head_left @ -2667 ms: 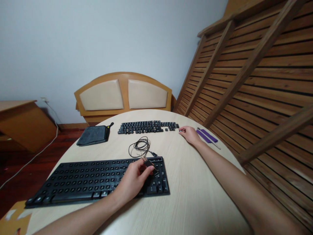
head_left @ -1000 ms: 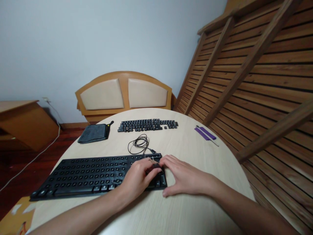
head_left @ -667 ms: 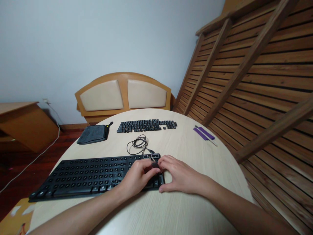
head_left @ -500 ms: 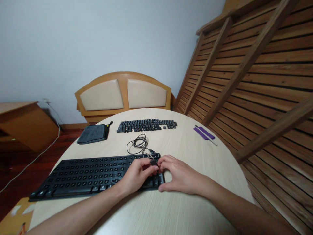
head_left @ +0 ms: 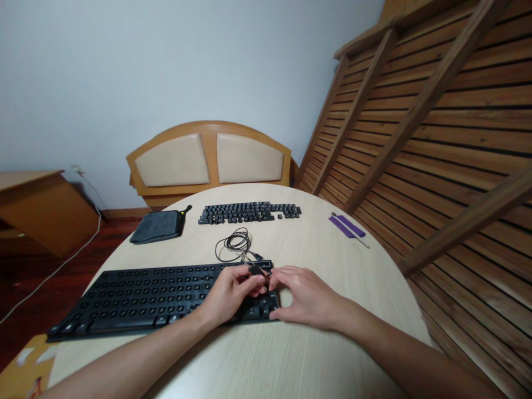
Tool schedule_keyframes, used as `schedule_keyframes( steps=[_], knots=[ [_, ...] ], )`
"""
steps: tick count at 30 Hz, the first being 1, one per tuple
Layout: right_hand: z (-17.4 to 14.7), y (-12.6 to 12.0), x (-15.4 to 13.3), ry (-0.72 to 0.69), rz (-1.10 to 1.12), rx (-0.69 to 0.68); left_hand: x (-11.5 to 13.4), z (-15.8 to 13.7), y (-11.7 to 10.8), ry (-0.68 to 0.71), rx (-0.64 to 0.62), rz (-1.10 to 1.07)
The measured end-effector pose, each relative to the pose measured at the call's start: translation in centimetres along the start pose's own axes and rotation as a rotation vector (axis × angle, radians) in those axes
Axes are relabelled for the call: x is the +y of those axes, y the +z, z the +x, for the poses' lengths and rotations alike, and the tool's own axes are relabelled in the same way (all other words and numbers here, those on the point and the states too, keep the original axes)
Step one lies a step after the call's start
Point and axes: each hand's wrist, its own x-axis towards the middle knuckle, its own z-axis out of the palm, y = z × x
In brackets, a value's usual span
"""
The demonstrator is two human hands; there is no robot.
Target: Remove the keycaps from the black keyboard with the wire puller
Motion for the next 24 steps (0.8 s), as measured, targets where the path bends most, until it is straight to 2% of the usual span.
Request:
schedule_keyframes(
  steps=[4,7,12,15,19,22,24],
  knots=[
    [0.2,-0.3,0.1,0.019,0.025,0.009,-0.4,0.2,0.1,-0.005,0.077,-0.001],
    [0.5,-0.4,0.4,0.023,0.075,0.042,-0.7,0.2,0.1,0.046,0.151,0.052],
    [0.7,-0.2,0.7,0.042,0.179,0.091,-0.1,0.0,-0.1,0.133,0.187,0.092],
    [0.7,-0.3,0.5,0.061,0.175,0.097,0.1,0.0,-0.1,0.121,0.222,0.095],
    [0.5,-1.2,0.4,0.021,0.138,0.107,-0.2,0.2,-0.2,0.080,0.252,0.059],
    [0.7,-2.3,1.8,0.051,0.122,0.190,-0.4,0.2,-0.1,0.058,0.248,0.043],
    [1.2,-3.2,3.9,0.119,0.107,0.264,-0.4,0.2,-0.1,0.049,0.239,0.051]
  ],
)
